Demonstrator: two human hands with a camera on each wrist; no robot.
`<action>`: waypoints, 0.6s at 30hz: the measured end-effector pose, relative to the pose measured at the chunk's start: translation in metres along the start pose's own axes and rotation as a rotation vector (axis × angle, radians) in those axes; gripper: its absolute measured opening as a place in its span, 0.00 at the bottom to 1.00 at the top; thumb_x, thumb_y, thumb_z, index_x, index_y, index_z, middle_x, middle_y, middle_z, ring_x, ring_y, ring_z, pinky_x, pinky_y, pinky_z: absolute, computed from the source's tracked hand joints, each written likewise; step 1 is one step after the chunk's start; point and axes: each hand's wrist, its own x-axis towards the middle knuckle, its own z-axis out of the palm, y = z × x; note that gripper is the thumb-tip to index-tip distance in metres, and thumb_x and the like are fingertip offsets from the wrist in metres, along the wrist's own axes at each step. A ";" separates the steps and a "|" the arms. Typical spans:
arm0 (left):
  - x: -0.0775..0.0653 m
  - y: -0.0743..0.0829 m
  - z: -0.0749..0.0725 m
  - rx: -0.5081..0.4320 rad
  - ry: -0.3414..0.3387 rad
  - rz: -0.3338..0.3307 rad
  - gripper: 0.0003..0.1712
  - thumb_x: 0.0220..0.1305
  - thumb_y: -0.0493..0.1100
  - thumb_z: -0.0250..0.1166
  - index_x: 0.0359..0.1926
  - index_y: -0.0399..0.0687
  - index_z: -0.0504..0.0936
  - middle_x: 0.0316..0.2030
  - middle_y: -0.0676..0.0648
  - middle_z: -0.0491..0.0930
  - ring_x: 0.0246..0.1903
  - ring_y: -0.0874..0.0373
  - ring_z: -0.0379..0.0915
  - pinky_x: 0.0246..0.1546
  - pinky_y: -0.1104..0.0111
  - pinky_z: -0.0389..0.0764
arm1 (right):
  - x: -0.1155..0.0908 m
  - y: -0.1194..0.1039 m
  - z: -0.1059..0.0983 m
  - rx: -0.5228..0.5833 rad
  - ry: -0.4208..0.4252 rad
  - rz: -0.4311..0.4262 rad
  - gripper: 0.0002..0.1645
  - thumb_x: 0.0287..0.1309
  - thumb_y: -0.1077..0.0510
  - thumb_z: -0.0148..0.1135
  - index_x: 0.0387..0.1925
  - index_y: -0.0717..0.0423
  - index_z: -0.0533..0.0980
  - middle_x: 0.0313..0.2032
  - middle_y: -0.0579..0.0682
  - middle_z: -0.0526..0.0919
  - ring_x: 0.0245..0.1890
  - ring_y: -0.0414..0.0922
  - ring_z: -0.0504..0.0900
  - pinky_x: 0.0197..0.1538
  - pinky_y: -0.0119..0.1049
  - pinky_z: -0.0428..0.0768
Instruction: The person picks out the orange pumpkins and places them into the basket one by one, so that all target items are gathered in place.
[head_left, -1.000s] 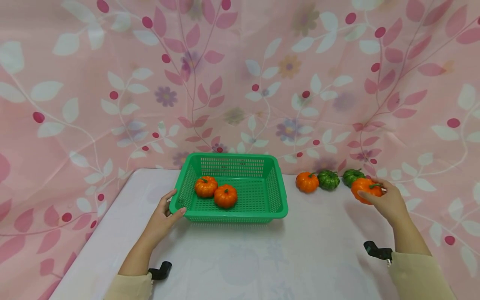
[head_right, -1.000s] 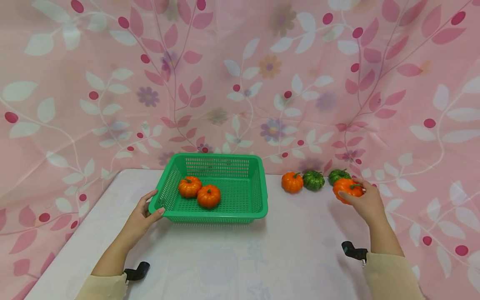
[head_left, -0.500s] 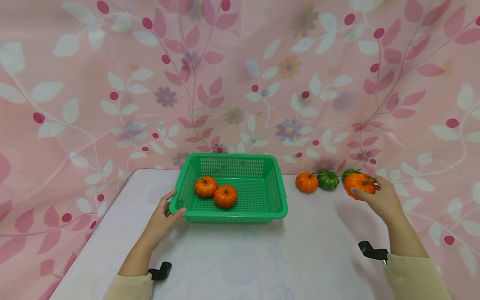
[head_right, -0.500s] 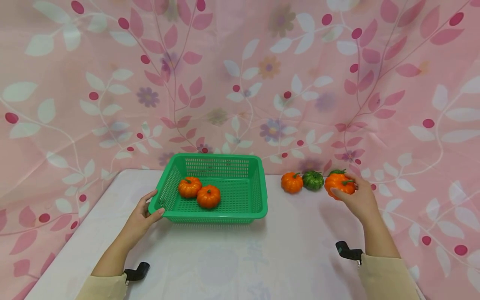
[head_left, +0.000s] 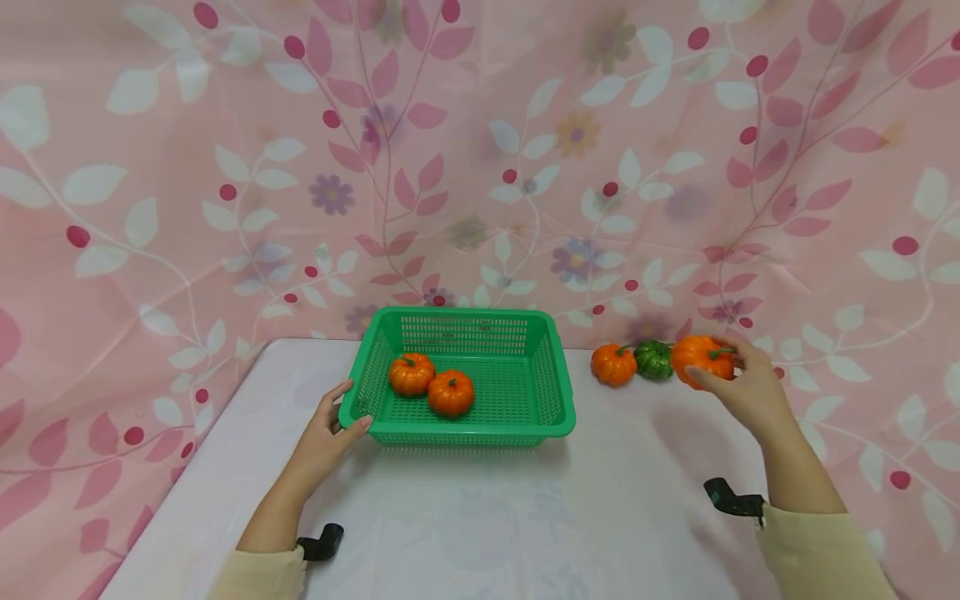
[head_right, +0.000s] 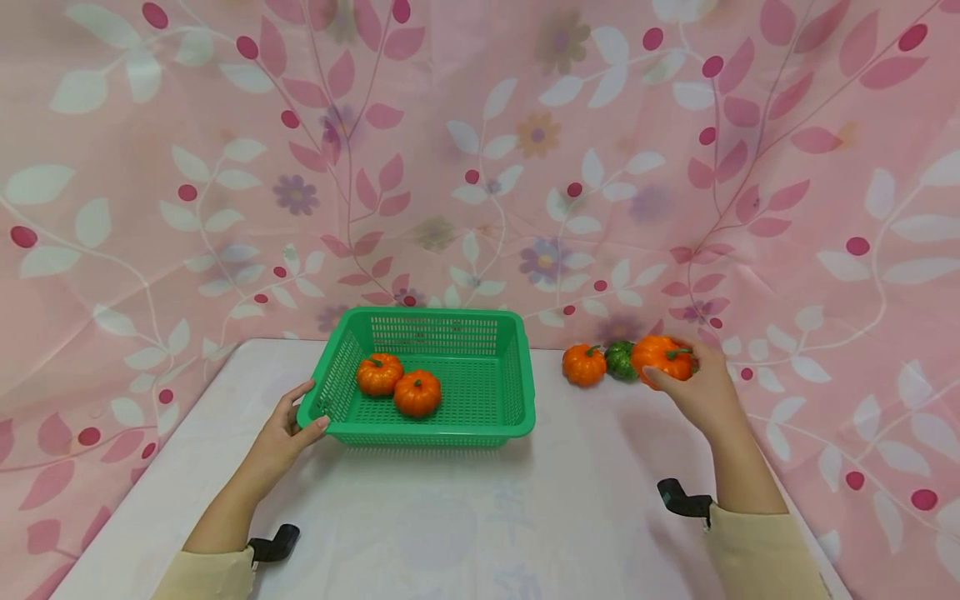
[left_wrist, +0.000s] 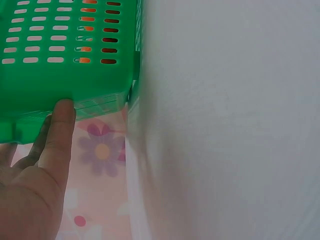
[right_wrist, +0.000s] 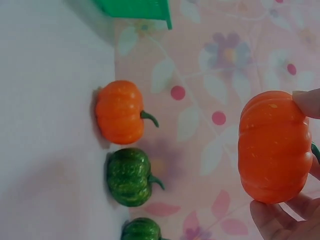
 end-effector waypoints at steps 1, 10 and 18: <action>0.000 0.000 0.000 -0.002 0.001 0.000 0.47 0.70 0.48 0.65 0.80 0.56 0.46 0.68 0.33 0.65 0.63 0.42 0.68 0.53 0.66 0.75 | 0.000 -0.003 0.001 0.001 0.002 -0.010 0.46 0.65 0.41 0.64 0.74 0.59 0.60 0.67 0.75 0.55 0.60 0.73 0.62 0.55 0.68 0.71; 0.000 0.000 0.000 0.002 0.002 0.002 0.47 0.70 0.48 0.65 0.80 0.56 0.46 0.68 0.33 0.65 0.64 0.42 0.67 0.54 0.63 0.75 | 0.003 -0.024 0.009 0.007 -0.010 -0.044 0.48 0.62 0.40 0.67 0.74 0.58 0.60 0.69 0.72 0.57 0.64 0.71 0.60 0.60 0.70 0.65; 0.001 -0.002 0.000 -0.010 -0.003 0.002 0.48 0.70 0.50 0.65 0.80 0.56 0.45 0.68 0.33 0.64 0.64 0.42 0.67 0.54 0.64 0.75 | 0.008 -0.038 0.020 -0.004 -0.055 -0.062 0.50 0.61 0.36 0.66 0.74 0.57 0.60 0.70 0.71 0.55 0.64 0.71 0.60 0.60 0.70 0.65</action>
